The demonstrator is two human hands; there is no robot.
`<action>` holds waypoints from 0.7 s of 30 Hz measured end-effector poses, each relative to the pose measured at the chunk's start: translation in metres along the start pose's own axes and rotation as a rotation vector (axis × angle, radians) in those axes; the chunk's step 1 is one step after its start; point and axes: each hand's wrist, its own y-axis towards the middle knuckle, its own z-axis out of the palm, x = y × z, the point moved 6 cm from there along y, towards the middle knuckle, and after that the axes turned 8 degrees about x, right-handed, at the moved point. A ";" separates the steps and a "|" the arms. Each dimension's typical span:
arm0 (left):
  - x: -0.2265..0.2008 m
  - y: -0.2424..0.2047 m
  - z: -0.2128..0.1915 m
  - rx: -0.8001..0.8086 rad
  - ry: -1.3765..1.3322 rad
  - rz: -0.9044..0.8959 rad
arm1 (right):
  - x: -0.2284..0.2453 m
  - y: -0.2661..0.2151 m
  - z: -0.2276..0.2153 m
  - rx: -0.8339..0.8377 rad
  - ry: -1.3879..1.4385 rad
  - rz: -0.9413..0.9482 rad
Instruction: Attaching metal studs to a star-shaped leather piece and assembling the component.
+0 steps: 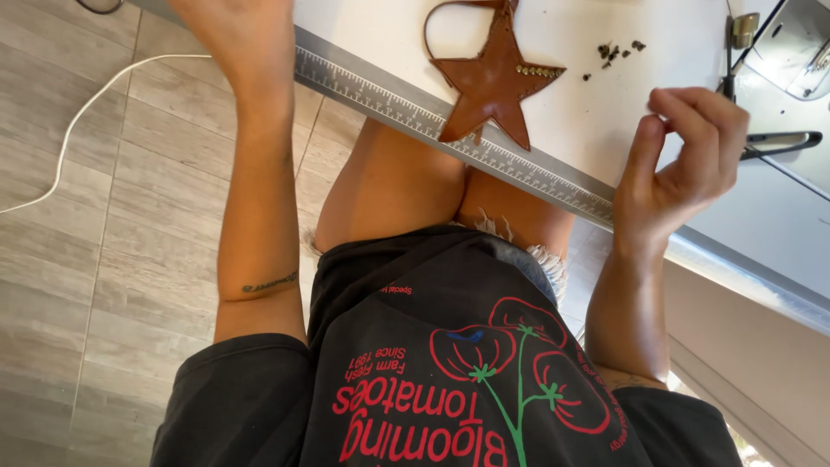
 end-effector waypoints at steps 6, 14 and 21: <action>0.002 0.021 -0.003 0.094 -0.016 -0.209 | 0.024 0.011 0.016 0.054 0.362 0.173; -0.141 0.072 -0.013 0.324 -0.069 0.347 | 0.061 0.033 -0.006 -0.004 0.150 -0.272; -0.180 0.072 0.022 0.570 0.094 0.461 | -0.007 0.008 -0.002 0.145 0.212 0.315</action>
